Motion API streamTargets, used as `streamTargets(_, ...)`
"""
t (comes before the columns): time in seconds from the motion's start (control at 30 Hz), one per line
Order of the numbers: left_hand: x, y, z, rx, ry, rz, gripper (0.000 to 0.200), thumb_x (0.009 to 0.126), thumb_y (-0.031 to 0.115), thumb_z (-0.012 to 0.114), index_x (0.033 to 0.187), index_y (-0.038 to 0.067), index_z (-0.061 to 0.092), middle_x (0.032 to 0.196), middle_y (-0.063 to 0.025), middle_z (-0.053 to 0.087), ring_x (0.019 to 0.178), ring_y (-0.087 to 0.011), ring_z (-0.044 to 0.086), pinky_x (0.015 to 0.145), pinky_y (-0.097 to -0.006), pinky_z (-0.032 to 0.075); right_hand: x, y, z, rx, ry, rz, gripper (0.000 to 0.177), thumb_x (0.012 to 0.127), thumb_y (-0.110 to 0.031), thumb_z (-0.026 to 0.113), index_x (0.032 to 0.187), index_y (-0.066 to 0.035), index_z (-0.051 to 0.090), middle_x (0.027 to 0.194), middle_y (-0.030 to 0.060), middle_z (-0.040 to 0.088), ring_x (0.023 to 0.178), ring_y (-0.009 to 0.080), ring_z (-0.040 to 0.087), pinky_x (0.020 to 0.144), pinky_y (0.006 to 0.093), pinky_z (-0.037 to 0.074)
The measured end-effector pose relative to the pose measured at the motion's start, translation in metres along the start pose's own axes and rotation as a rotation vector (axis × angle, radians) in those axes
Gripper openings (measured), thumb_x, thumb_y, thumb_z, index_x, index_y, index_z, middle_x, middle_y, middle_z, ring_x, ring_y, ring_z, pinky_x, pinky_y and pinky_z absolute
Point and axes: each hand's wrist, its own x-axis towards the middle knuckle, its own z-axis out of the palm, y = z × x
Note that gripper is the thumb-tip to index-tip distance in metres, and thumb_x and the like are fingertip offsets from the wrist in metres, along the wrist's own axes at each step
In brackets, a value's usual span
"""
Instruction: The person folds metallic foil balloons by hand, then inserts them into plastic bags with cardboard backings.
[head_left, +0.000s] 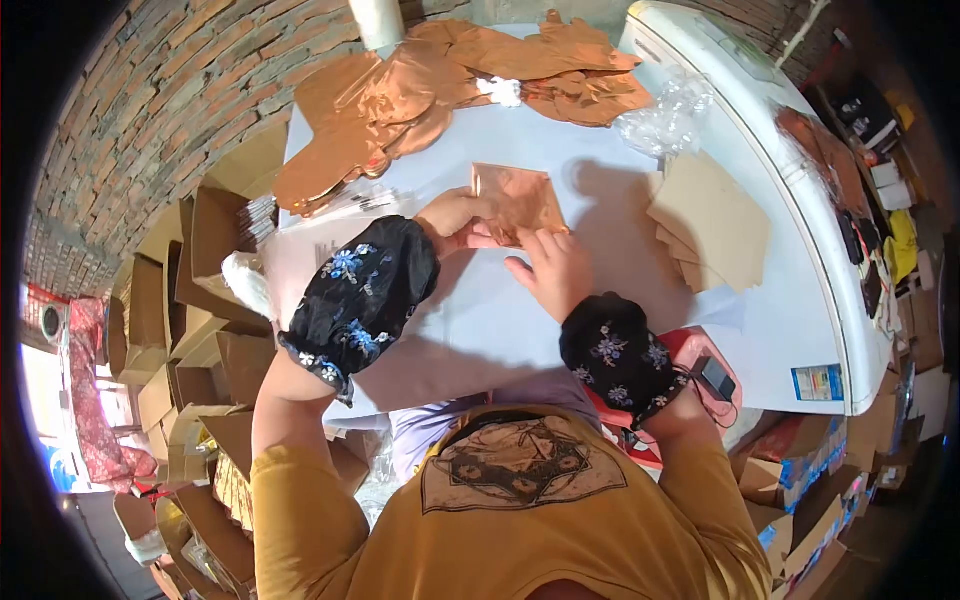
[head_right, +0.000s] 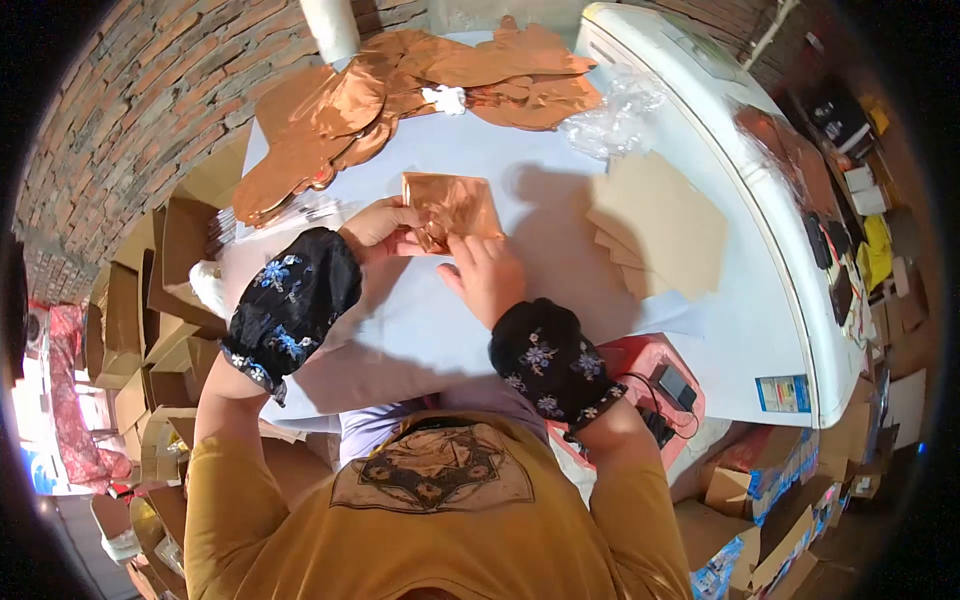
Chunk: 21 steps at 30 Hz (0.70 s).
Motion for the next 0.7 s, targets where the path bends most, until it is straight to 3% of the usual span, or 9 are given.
streamTargets(0.1,0.006,-0.004,0.010,-0.057,-0.031,0.065,0.031,0.090,0.004,0.056,0.120,0.000,0.053,0.104,-0.0133,0.067,0.088,-0.0216,0.069,0.089,-0.0403,0.058,-0.002,0.008,0.005,-0.053,0.088,-0.023,0.023,0.078,-0.019,0.073,0.094,-0.009,0.061,0.083,0.0065,0.058,0.079,0.0260,0.060,0.070,0.0373,0.049)
streamTargets(0.2,-0.004,0.013,0.040,-0.081,-0.007,0.076,0.035,0.089,0.003,0.054,0.124,-0.004,0.049,0.110,-0.0172,0.065,0.087,-0.0219,0.069,0.086,-0.0370,0.060,-0.002,0.010,0.001,-0.012,0.149,0.074,0.012,0.081,-0.012,0.067,0.084,-0.008,0.056,0.080,0.0082,0.058,0.077,0.0286,0.060,0.069,0.0384,0.050)
streamTargets(0.33,0.002,0.032,0.077,0.046,-0.058,0.181,0.025,0.091,0.006,0.055,0.113,-0.004,0.050,0.103,-0.0131,0.063,0.088,-0.0203,0.069,0.083,-0.0339,0.061,0.000,0.016,-0.005,0.102,0.292,0.302,0.016,0.086,-0.016,0.065,0.080,-0.008,0.053,0.073,0.0087,0.055,0.069,0.0291,0.058,0.063,0.0394,0.048)
streamTargets(0.47,0.014,0.040,0.140,0.038,-0.053,0.442,0.029,0.097,0.025,0.053,0.112,0.000,0.050,0.098,-0.0094,0.060,0.079,-0.0154,0.064,0.069,-0.0297,0.060,-0.019,0.068,-0.013,0.488,0.483,0.514,0.012,0.092,-0.017,0.061,0.087,-0.006,0.058,0.073,0.0104,0.058,0.066,0.0250,0.058,0.060,0.0371,0.046)
streamTargets(0.5,0.022,0.036,0.152,0.100,0.050,0.558,0.034,0.099,0.034,0.050,0.110,0.001,0.051,0.087,-0.0071,0.059,0.068,-0.0144,0.060,0.060,-0.0256,0.056,-0.020,0.068,-0.044,0.532,0.510,0.615,0.012,0.092,-0.018,0.061,0.091,-0.005,0.060,0.076,0.0088,0.060,0.068,0.0212,0.058,0.062,0.0355,0.046)
streamTargets(0.6,0.101,0.012,0.136,0.530,-0.111,0.404,0.035,0.100,0.037,0.050,0.102,0.003,0.057,0.076,-0.0040,0.057,0.060,-0.0136,0.058,0.052,-0.0239,0.049,-0.046,0.103,-0.106,0.702,0.550,0.846,0.020,0.092,-0.020,0.063,0.100,-0.002,0.063,0.090,0.0014,0.065,0.083,0.0079,0.058,0.070,0.0270,0.046)
streamTargets(0.63,0.125,-0.001,0.136,0.514,-0.115,0.283,0.034,0.099,0.037,0.051,0.097,0.004,0.060,0.073,-0.0027,0.057,0.057,-0.0127,0.056,0.050,-0.0246,0.047,-0.057,0.107,-0.118,0.828,0.689,0.740,0.017,0.093,-0.017,0.061,0.097,0.000,0.063,0.090,0.0011,0.064,0.079,0.0070,0.056,0.071,0.0239,0.046)
streamTargets(0.67,0.143,-0.011,0.139,0.496,-0.120,0.162,0.035,0.099,0.038,0.051,0.091,0.005,0.062,0.070,-0.0014,0.057,0.054,-0.0117,0.055,0.048,-0.0253,0.044,-0.065,0.112,-0.130,0.899,0.736,0.826,0.013,0.092,-0.014,0.060,0.096,-0.001,0.062,0.088,0.0012,0.063,0.076,0.0075,0.055,0.071,0.0239,0.046)
streamTargets(0.7,0.144,-0.012,0.145,0.630,-0.122,0.174,0.034,0.096,0.039,0.056,0.083,0.008,0.063,0.073,0.0001,0.058,0.054,-0.0102,0.052,0.046,-0.0264,0.041,-0.072,0.116,-0.140,0.969,0.784,0.915,0.009,0.092,-0.011,0.060,0.095,-0.002,0.060,0.086,0.0013,0.062,0.072,0.0081,0.054,0.071,0.0238,0.046)
